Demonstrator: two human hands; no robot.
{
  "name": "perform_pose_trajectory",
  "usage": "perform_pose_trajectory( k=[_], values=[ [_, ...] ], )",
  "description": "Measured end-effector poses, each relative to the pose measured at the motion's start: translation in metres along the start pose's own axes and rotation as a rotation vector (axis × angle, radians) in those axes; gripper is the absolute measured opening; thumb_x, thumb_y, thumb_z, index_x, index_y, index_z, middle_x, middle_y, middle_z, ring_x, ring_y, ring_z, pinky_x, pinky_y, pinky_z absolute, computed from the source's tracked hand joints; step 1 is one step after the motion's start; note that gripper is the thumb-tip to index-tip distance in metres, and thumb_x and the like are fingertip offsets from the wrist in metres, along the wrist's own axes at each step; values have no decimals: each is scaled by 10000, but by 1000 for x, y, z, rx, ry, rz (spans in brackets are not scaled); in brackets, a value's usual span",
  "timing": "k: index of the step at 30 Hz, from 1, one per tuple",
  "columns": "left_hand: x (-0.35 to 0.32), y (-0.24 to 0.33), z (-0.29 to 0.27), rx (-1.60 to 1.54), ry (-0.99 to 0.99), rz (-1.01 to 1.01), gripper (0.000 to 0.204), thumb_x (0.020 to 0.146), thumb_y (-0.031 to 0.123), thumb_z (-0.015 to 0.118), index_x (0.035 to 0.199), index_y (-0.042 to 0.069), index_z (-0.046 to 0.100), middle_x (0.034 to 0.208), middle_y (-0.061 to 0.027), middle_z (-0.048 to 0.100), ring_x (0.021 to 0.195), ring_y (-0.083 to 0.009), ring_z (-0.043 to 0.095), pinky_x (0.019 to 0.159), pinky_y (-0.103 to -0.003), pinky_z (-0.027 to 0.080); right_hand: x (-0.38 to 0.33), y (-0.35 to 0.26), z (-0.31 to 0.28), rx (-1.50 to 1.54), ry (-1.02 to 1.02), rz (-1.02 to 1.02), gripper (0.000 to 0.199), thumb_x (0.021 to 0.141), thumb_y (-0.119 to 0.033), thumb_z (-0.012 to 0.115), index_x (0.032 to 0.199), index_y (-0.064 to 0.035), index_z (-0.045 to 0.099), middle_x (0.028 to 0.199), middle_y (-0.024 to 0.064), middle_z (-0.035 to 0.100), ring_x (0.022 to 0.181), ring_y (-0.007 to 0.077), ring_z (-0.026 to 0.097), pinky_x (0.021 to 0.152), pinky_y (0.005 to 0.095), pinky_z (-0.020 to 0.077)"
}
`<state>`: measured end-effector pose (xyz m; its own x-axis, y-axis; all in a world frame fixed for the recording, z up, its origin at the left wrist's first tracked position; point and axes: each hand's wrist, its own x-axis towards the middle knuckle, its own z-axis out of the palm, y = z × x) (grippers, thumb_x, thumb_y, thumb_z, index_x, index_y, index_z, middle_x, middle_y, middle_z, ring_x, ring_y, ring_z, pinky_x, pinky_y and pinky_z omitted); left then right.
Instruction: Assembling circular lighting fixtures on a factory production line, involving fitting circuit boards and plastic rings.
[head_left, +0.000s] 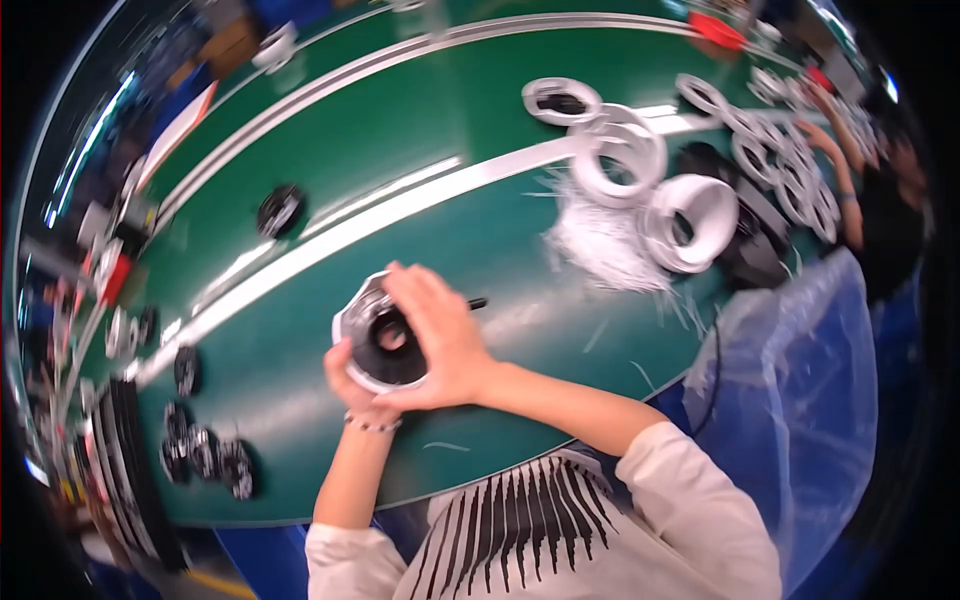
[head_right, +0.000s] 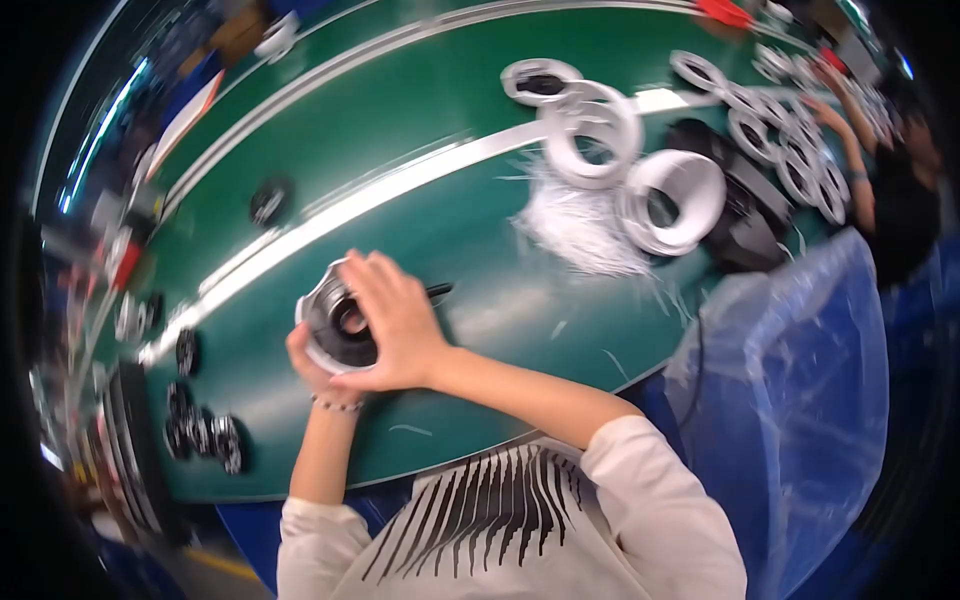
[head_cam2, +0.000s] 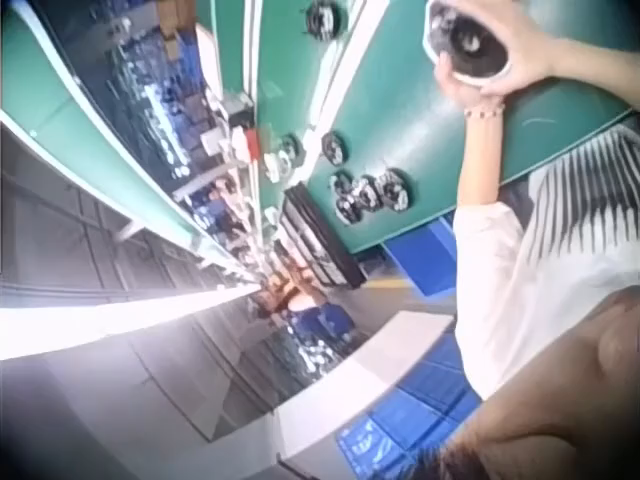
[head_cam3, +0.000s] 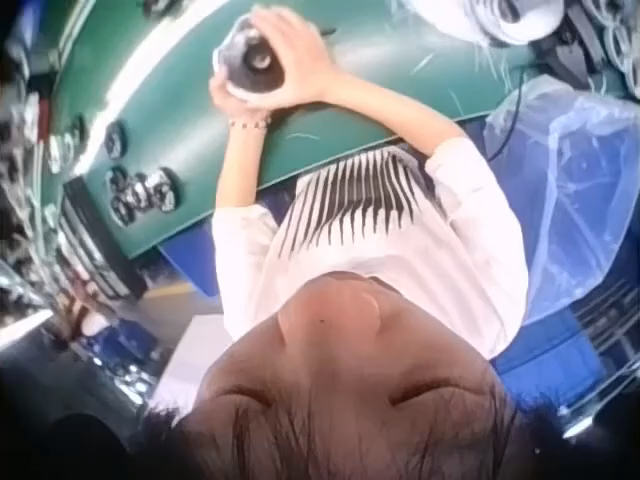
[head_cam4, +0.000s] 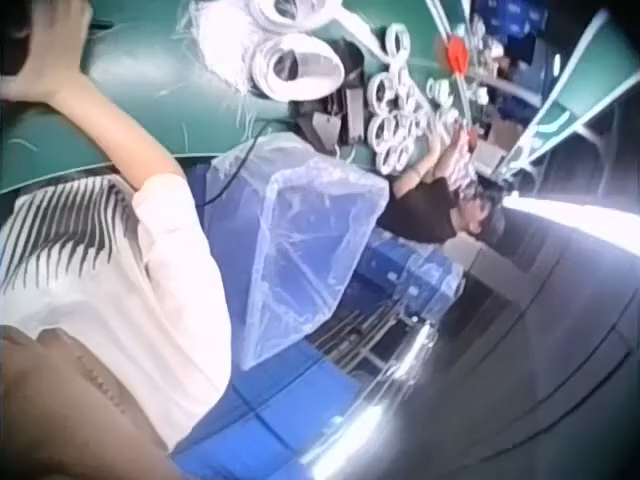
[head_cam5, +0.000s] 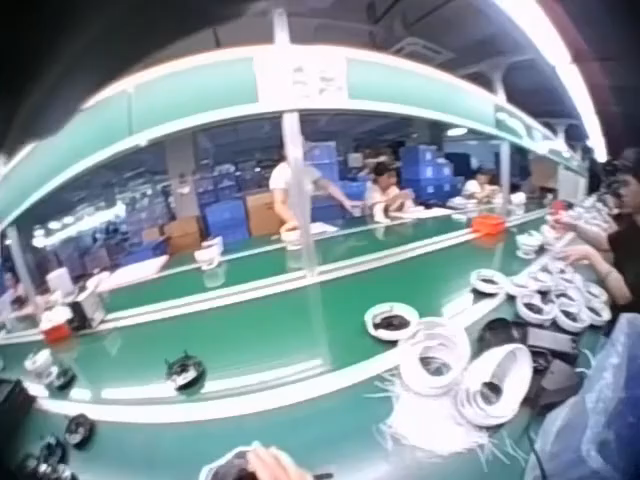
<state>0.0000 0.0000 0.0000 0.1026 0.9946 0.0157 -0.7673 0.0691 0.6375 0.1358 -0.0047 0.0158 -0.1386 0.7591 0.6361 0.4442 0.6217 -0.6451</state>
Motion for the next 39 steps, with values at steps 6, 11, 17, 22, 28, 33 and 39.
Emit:
perform_pose_trajectory(
  k=[6,11,17,22,28,33,39],
  values=[
    [16,19,33,-37,171,-210,441,815,323,417,1146,32,440,1132,-124,513,1052,-258,492,903,-417,396,4,24,-50,97,53,-89,743,592,-378,721,1187,-58,412,1302,150,320,1208,359,269,966,448,246],
    [33,16,58,132,109,-411,408,812,321,426,1093,29,473,1051,-115,558,922,-237,572,788,-362,489,4,39,-75,-76,14,-283,645,603,-216,695,1175,-79,430,1270,117,378,1164,331,348,942,436,295],
    [56,1,91,33,58,-738,369,822,325,427,947,4,557,848,-129,623,663,-254,629,485,-355,541,17,48,-106,54,228,-312,449,521,-70,713,950,-29,587,941,113,607,877,270,586,743,348,476],
    [80,-2,72,-219,-301,-852,510,825,303,350,1176,-66,385,1142,-202,487,994,-286,531,887,-370,416,17,54,-108,24,192,-191,505,531,-40,703,1019,-43,572,1055,92,576,977,276,543,835,349,445],
    [127,-7,83,185,-46,-432,459,824,258,369,1161,-52,403,1157,-197,480,1048,-300,495,930,-423,378,21,55,-146,-111,465,-48,483,609,-100,692,1054,-23,521,1124,131,516,1049,295,467,886,367,375],
    [204,-38,65,73,57,-154,363,829,180,351,1091,-54,443,1132,-179,491,1068,-293,449,962,-418,318,-10,77,-196,-429,1209,-82,99,699,32,572,787,3,537,790,93,533,742,215,512,698,303,420],
    [282,-107,53,64,104,29,287,881,135,407,1134,-2,403,1136,-155,470,1060,-276,459,921,-428,366,-14,95,-202,-626,1177,13,494,734,-49,611,1159,10,366,1293,156,277,1148,281,351,909,384,335]
  ],
)
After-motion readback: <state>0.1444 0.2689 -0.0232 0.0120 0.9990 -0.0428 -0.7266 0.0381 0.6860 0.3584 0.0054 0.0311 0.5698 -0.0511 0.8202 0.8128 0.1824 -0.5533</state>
